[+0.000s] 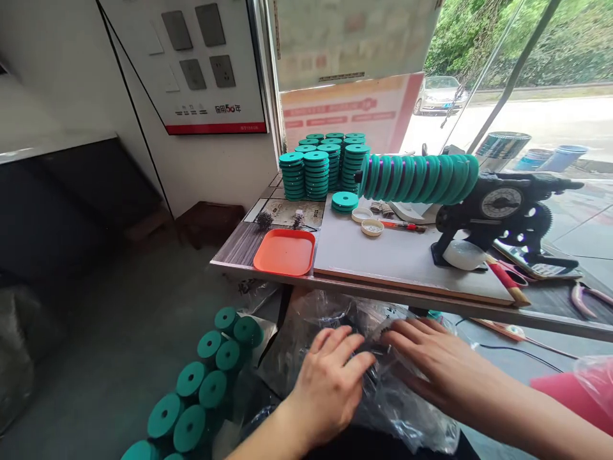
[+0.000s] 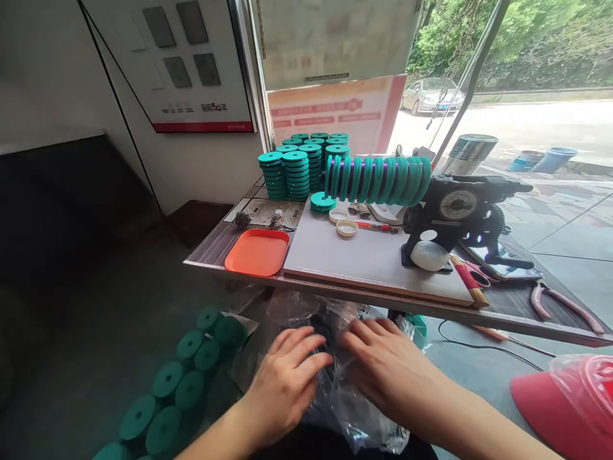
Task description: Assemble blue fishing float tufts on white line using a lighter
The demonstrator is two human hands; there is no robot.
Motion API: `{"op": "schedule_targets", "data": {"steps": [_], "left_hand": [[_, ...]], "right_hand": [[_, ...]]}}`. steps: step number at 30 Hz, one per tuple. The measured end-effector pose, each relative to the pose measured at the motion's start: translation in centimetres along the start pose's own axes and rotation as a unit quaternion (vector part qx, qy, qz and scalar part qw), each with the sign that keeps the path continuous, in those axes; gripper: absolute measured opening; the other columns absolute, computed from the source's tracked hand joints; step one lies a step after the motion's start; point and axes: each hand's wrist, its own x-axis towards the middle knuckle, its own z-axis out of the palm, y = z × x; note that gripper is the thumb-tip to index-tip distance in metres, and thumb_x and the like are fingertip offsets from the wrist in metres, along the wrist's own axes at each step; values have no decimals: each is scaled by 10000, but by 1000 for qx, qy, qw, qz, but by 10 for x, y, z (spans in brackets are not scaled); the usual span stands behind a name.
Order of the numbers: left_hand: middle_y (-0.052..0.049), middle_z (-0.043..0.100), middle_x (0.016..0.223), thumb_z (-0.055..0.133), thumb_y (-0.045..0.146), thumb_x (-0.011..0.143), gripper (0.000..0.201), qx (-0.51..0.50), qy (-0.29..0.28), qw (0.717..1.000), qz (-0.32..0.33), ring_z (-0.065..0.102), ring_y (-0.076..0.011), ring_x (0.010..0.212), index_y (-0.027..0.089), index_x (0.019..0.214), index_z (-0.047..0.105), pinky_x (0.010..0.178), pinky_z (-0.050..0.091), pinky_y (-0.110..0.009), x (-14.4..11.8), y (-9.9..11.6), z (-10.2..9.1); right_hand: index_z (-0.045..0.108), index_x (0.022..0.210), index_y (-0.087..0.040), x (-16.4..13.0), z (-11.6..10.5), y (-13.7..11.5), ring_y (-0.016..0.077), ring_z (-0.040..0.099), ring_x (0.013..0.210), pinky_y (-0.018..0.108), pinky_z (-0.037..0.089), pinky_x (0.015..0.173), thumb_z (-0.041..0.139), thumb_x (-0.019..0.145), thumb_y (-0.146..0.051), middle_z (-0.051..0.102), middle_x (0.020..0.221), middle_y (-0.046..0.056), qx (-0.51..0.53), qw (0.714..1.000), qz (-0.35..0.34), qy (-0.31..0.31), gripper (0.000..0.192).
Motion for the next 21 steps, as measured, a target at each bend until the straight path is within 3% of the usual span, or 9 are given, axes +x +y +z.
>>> {"op": "schedule_targets", "data": {"steps": [1,3,5,7,10,13,15,17,21], "left_hand": [[-57,630,1101,474,246,844,276,9,-56,997,42,503,-216,1129,219,1107,552,1044,283,-420,4,-2,1],[-77,686,896,491,300,841,285,50,-163,983,64,602,-215,956,151,1072,570,1044,278,-434,6,-12,-2],[-89,689,745,468,306,849,253,83,-249,964,44,645,-215,795,126,941,620,1018,304,-449,3,-27,-11],[-112,689,710,429,263,851,254,75,-302,950,-16,655,-239,752,127,841,643,941,383,-450,-4,-41,-22],[-165,684,954,426,190,813,295,44,-292,947,-124,631,-292,909,122,1036,607,853,447,-443,-6,-51,-32],[-185,582,1198,463,222,799,448,18,-250,950,-188,560,-307,1070,121,1235,480,899,424,-437,7,-50,-25],[-171,617,1146,511,312,783,427,-18,-241,945,-219,573,-321,1044,126,1165,547,874,443,-428,20,-49,-13],[-146,648,1093,559,384,749,431,-59,-235,940,-241,594,-321,1005,142,1105,591,840,466,-408,32,-52,2],[-89,654,1088,616,315,717,458,-134,-213,932,-262,618,-258,951,155,1143,560,794,489,-337,41,-60,22]], "right_hand": [[635,979,-213,7,4,-3,238,590,925,394,439,857,510,765,-187,651,976,92,5,999,-12,-31,250],[638,971,-178,16,12,-7,256,571,986,447,336,972,494,751,-160,657,966,107,27,994,-21,-104,263],[663,868,-150,19,20,-7,254,605,886,460,321,974,450,805,-213,674,835,110,40,985,-12,-165,231],[672,774,-141,22,28,-4,252,618,783,438,395,881,383,866,-299,670,746,112,54,977,-4,-205,342],[667,763,-160,35,38,1,228,619,717,340,462,686,350,887,-331,676,754,93,97,973,-4,-211,381],[646,895,-152,55,46,6,225,628,829,327,467,742,359,848,-146,680,913,106,72,989,43,-123,291],[615,1015,-107,67,49,9,279,579,1015,392,426,874,368,794,-56,624,1099,175,35,993,83,-70,335],[600,1062,-73,75,49,14,323,538,1091,439,403,915,378,772,-38,586,1162,219,26,992,107,-63,366],[627,1045,-107,80,44,26,284,571,1068,383,453,894,418,774,-85,621,1140,168,51,990,104,-83,344]]}}
